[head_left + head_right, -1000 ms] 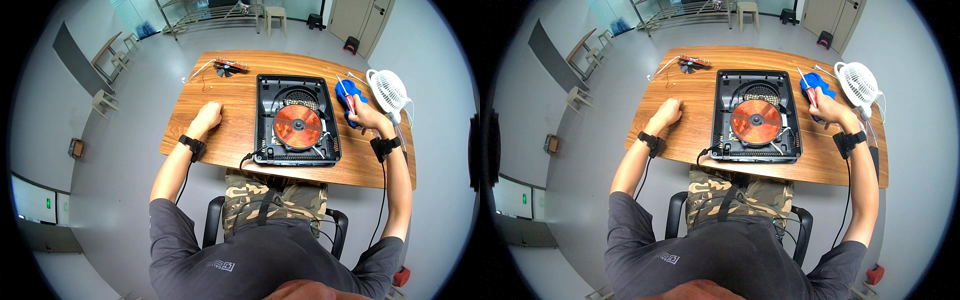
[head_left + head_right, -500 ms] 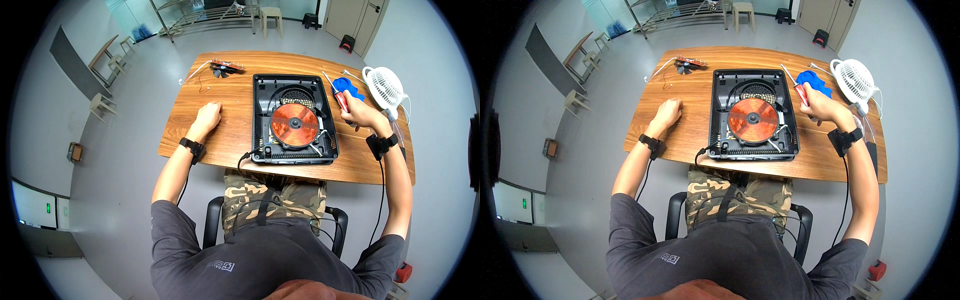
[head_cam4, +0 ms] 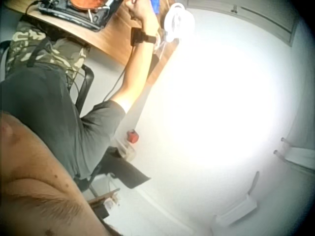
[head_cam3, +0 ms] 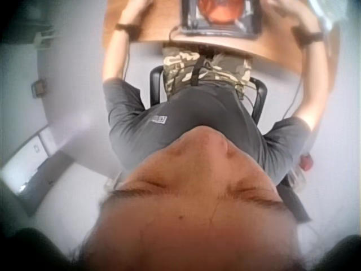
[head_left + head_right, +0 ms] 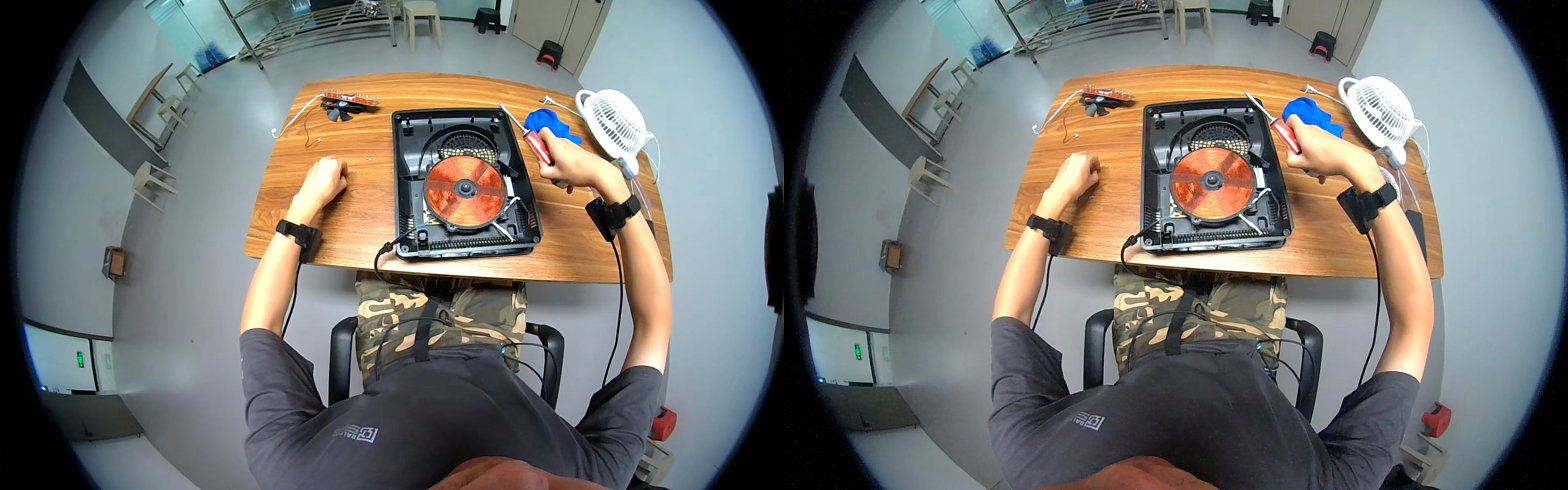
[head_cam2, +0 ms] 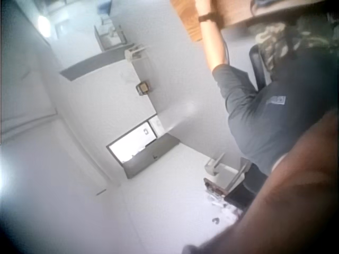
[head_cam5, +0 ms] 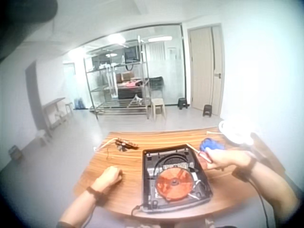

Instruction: The person disassembles a small electronic device on a wooden table, removes a circular copper-colored component, cleans it with a blue cloth, and reassembles the device using a screwdriver. The person handles screws, a fan, and internal components during the process.

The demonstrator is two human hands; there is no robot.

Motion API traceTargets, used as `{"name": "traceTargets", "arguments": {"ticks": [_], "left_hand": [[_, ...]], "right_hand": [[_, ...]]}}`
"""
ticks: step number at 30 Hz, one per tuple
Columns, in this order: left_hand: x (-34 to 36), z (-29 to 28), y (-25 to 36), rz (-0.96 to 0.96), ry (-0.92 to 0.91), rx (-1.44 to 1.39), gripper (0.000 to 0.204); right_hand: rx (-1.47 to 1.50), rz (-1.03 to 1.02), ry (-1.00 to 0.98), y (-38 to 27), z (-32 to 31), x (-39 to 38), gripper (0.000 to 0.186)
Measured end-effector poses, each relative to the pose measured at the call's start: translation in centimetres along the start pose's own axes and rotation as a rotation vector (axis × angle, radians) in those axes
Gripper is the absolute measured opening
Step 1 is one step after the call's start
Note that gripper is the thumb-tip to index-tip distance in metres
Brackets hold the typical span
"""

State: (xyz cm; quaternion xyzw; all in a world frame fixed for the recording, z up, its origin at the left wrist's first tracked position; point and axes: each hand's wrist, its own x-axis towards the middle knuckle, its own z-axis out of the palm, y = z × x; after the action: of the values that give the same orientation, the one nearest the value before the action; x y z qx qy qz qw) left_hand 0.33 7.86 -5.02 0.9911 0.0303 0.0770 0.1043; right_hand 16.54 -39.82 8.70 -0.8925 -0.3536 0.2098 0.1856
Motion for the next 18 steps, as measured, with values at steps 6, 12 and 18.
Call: {"name": "traceTargets", "arguments": {"ticks": [6, 12, 18], "left_hand": [[-0.4, -0.7, 0.7, -0.006, 0.082, 0.024, 0.011], [1.2, -2.6, 3.8, 0.017, 0.203, -0.213, 0.014], [2.2, -4.1, 11.8, 0.153, 0.121, -0.449, 0.015]], "right_hand": [[-0.104, 0.038, -0.034, -1.8, -0.1, 0.2, 0.037], [-0.230, -0.312, 0.174, -0.1, 0.0, 1.7, 0.036], [-0.065, -0.441, 0.127, -5.2, -1.6, 0.4, 0.038]]}}
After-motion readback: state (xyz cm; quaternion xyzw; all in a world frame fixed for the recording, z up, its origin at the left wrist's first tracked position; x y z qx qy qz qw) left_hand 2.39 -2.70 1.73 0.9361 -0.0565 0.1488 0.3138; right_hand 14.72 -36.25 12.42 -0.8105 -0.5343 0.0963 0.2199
